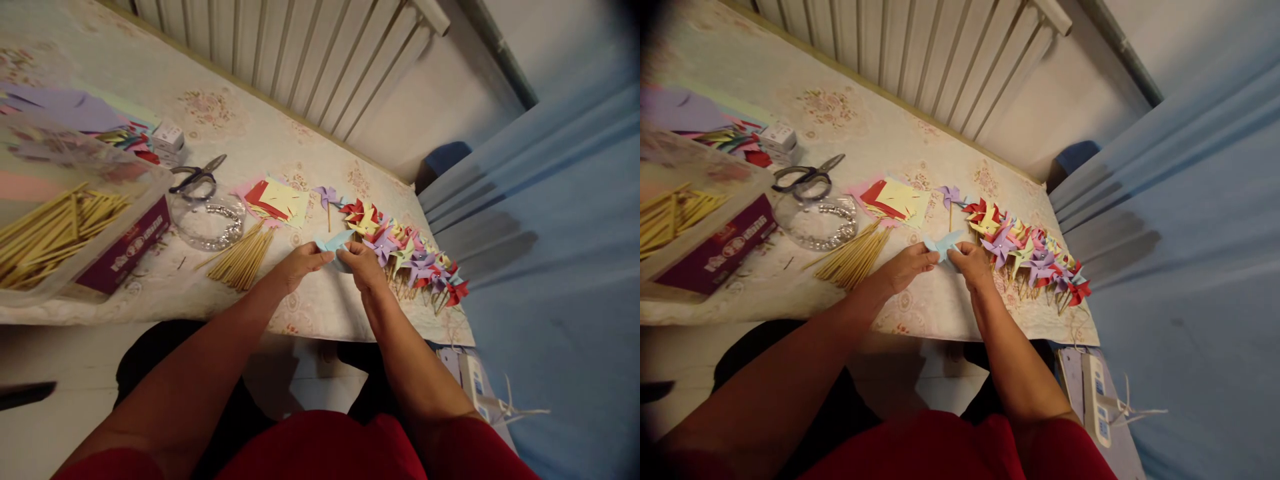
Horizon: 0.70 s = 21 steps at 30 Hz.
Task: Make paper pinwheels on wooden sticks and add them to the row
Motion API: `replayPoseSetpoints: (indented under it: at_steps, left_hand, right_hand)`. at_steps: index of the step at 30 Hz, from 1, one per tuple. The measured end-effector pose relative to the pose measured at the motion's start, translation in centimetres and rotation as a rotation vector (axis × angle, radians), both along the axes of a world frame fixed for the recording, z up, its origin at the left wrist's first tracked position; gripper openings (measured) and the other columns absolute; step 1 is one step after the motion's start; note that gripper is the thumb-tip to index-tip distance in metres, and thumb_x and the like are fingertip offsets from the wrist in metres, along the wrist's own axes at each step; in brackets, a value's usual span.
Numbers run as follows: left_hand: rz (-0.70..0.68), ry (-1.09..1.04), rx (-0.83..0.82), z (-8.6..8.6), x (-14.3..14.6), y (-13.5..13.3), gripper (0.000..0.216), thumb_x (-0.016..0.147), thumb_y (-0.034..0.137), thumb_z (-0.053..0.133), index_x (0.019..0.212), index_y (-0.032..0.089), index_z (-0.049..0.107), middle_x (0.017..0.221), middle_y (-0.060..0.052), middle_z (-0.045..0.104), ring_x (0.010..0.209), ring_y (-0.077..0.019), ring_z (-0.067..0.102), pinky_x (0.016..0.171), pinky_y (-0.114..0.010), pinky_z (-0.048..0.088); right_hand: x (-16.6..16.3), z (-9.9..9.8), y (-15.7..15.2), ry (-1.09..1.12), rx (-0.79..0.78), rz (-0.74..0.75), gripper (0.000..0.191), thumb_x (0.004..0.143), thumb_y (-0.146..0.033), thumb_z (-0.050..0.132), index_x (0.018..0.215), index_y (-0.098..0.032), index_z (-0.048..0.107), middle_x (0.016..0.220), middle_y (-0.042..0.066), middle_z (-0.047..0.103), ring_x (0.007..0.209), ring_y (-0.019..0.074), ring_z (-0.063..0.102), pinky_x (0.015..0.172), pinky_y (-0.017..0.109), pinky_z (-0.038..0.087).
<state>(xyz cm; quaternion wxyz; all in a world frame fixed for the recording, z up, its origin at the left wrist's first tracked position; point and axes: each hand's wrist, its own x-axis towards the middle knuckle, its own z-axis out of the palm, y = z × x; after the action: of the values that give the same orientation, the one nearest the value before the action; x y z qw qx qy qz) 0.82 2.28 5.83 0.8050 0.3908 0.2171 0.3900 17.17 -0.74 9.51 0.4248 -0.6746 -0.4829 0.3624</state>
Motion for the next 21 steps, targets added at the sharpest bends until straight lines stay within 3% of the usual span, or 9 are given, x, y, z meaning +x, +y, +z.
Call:
replayPoseSetpoints:
  at_steps: [3, 10, 21]
  left_hand:
    - [0.065, 0.013, 0.044, 0.1, 0.4, -0.2, 0.042, 0.060, 0.032, 0.081, 0.094, 0.011, 0.069, 0.087, -0.005, 0.069, 0.086, -0.0183, 0.060, 0.085, -0.032, 0.042]
    - [0.191, 0.125, -0.064, -0.4, 0.6, -0.2, 0.031, 0.064, 0.026, 0.074, 0.090, 0.010, 0.070, 0.073, -0.002, 0.067, 0.066, -0.0145, 0.056, 0.065, -0.027, 0.042]
    - [0.182, 0.053, -0.072, -0.1, 0.7, -0.3, 0.028, 0.061, 0.022, 0.072, 0.086, 0.009, 0.070, 0.070, -0.003, 0.067, 0.066, -0.0153, 0.059, 0.067, -0.027, 0.044]
  right_hand:
    - [-0.9, -0.3, -0.1, 0.050, 0.002, -0.040, 0.022, 0.064, -0.039, 0.070, 0.065, -0.018, 0.062, 0.054, -0.006, 0.052, 0.048, 0.0081, 0.040, 0.051, 0.023, 0.032]
    - [-2.5, -0.2, -0.3, 0.216, 0.001, -0.063, 0.022, 0.059, -0.036, 0.072, 0.063, -0.018, 0.061, 0.056, -0.005, 0.056, 0.051, 0.0087, 0.043, 0.051, 0.023, 0.032]
    - [-2.9, -0.5, -0.3, 0.232, -0.032, -0.085, 0.023, 0.057, -0.037, 0.072, 0.064, -0.018, 0.061, 0.055, -0.005, 0.056, 0.050, 0.0091, 0.044, 0.052, 0.023, 0.033]
